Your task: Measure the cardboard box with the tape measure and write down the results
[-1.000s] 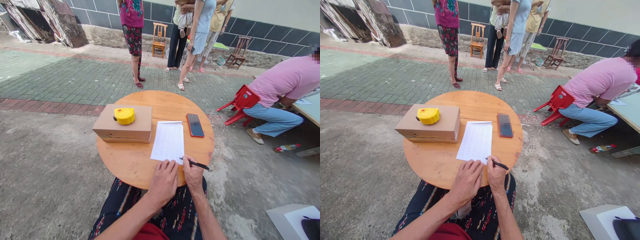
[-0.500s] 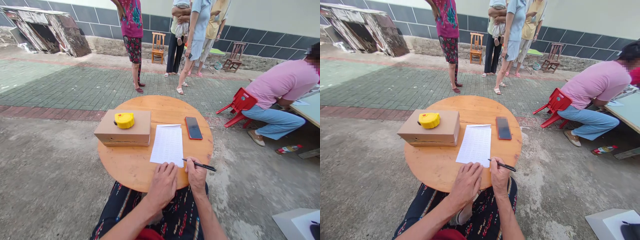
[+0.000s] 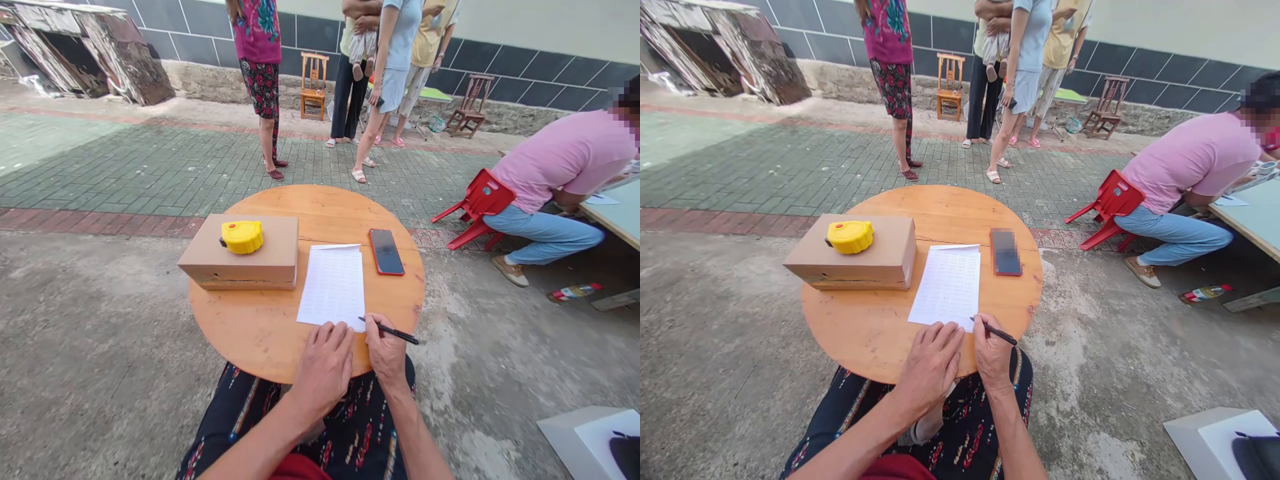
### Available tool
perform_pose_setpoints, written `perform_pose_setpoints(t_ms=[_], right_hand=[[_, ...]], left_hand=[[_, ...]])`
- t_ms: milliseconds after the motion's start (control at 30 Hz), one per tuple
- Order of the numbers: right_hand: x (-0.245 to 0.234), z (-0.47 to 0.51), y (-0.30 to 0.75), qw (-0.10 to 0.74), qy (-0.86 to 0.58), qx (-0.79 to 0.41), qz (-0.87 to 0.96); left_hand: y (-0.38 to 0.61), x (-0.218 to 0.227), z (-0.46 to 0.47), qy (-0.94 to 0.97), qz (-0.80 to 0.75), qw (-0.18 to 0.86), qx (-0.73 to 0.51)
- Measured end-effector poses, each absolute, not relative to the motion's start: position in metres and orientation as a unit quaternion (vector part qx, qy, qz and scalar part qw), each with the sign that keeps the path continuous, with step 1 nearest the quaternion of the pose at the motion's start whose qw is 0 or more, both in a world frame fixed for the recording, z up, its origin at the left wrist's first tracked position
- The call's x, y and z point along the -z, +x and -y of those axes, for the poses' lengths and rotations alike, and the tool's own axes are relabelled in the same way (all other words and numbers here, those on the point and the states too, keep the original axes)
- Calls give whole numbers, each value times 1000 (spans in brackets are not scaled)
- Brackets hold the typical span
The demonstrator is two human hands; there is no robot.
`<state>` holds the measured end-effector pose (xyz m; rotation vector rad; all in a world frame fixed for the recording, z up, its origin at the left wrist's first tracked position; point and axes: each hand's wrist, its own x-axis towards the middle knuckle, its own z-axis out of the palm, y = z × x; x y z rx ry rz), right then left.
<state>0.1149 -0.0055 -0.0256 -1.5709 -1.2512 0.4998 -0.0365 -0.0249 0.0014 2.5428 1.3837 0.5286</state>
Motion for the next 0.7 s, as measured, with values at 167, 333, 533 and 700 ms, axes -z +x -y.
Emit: perform_pose_setpoints(t_ms=[167,333,533,700], right_hand=[[27,6,115,506,-657,-188,527],[26,5,115,506,-657,-176,531],[26,5,114,498,-661,-166,536],[26,4,115,493,-663,-163,540]], left_hand=[[-36,0,24,859,-468,109,-178],[-36,-1,24,859,-466,111,-183],[-36,-3,24,858,-467,111,-184],[-36,-2,24,857,-470,100,-188]])
